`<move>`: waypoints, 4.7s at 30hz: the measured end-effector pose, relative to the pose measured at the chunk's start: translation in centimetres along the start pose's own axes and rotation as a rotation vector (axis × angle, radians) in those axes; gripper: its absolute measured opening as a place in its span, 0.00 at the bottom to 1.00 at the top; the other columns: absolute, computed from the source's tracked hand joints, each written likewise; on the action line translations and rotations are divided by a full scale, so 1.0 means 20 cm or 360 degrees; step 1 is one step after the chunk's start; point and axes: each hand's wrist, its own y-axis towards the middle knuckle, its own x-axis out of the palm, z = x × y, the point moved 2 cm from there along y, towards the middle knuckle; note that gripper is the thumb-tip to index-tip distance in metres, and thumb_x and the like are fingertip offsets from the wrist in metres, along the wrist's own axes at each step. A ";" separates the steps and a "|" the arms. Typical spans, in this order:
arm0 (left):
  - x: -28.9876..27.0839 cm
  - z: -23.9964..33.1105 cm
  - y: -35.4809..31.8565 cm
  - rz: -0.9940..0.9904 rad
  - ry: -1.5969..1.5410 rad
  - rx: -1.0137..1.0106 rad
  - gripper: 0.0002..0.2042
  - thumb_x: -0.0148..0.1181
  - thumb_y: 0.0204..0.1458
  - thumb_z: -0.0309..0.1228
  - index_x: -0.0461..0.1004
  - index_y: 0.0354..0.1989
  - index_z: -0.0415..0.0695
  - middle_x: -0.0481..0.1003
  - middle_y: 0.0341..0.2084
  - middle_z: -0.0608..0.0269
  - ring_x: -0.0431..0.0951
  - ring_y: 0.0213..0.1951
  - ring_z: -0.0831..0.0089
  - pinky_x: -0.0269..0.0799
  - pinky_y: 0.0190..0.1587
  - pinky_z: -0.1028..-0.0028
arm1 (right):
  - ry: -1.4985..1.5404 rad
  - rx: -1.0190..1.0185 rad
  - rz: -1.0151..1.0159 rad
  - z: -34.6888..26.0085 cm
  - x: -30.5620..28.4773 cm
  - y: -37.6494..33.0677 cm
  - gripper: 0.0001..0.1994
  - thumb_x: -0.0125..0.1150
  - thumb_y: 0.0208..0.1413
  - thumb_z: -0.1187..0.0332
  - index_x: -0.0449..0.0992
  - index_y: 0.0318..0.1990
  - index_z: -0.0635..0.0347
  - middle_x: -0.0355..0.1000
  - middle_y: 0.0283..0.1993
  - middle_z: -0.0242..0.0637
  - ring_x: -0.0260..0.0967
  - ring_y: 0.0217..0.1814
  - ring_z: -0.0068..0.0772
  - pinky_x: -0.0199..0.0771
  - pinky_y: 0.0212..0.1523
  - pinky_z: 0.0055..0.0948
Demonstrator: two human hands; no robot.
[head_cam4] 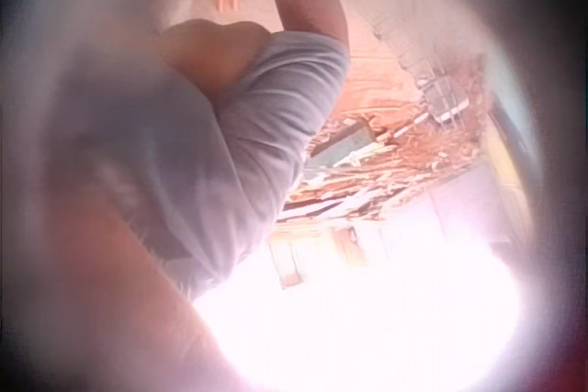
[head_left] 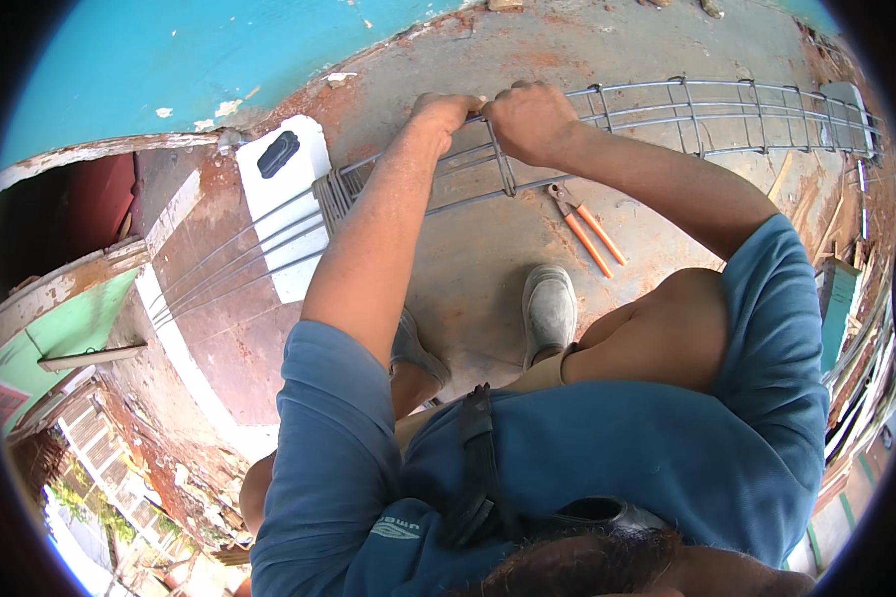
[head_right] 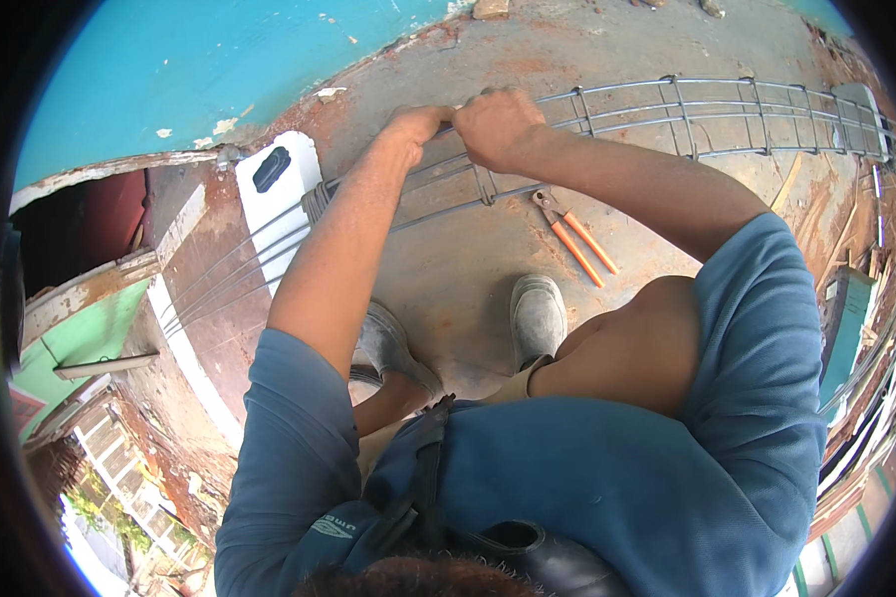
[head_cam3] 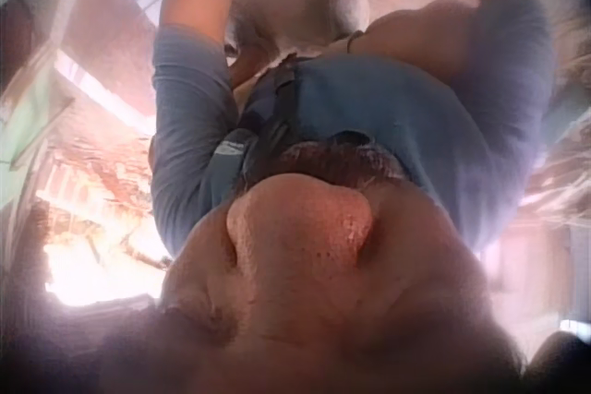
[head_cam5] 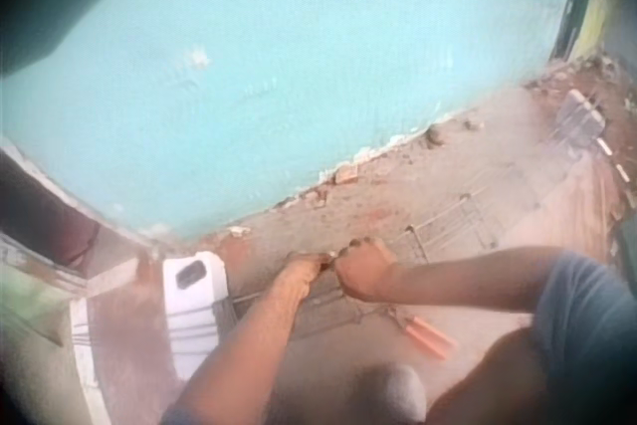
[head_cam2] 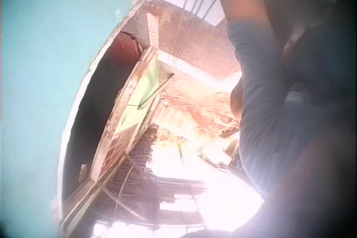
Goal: The person assembles a wire mesh frame by bending and tying metal wires together. They use pliers to twist binding wires around the intersections of the mesh structure, securing the grid.
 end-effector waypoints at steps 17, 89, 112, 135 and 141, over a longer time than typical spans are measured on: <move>-0.04 -0.11 -0.17 -0.0026 0.0094 0.0274 0.23 0.73 0.61 0.44 0.85 0.58 0.39 0.81 0.61 0.45 0.75 0.68 0.53 0.67 0.70 0.55 | 0.1162 0.0175 -0.0340 0.31 0.19 0.43 0.10 0.68 0.56 0.64 0.90 0.39 0.59 0.86 0.40 0.41 0.83 0.41 0.49 0.85 0.43 0.45; -0.08 -0.25 -0.23 0.0151 0.0598 0.1021 0.24 0.72 0.62 0.49 0.86 0.59 0.46 0.86 0.52 0.53 0.82 0.58 0.59 0.60 0.73 0.60 | 0.0306 -0.0112 -0.0107 0.04 -0.07 0.23 0.13 0.65 0.64 0.63 0.84 0.48 0.60 0.83 0.53 0.48 0.82 0.56 0.54 0.81 0.56 0.53; -0.01 -0.28 -0.16 0.0464 0.0806 0.1069 0.13 0.64 0.68 0.47 0.87 0.48 0.54 0.85 0.43 0.62 0.80 0.56 0.62 0.45 0.71 0.51 | 0.2318 0.0617 -0.0369 0.05 -0.04 0.02 0.15 0.67 0.68 0.57 0.86 0.41 0.63 0.72 0.27 0.29 0.64 0.25 0.24 0.65 0.26 0.28; -0.15 -0.26 -0.34 0.0434 0.1278 0.1577 0.22 0.66 0.63 0.37 0.75 0.65 0.51 0.75 0.61 0.58 0.69 0.69 0.58 0.55 0.74 0.52 | 0.2137 0.1011 0.0205 -0.19 1.08 -1.12 0.21 0.56 0.66 0.65 0.69 0.61 0.70 0.76 0.50 0.52 0.80 0.52 0.49 0.84 0.53 0.46; 0.06 -0.51 -0.65 0.0713 0.1196 0.1319 0.23 0.67 0.63 0.48 0.74 0.62 0.52 0.73 0.53 0.61 0.66 0.63 0.60 0.48 0.70 0.51 | 0.3321 0.0939 0.0258 -0.29 0.85 -0.81 0.20 0.57 0.74 0.60 0.69 0.66 0.60 0.76 0.47 0.40 0.80 0.41 0.35 0.86 0.39 0.39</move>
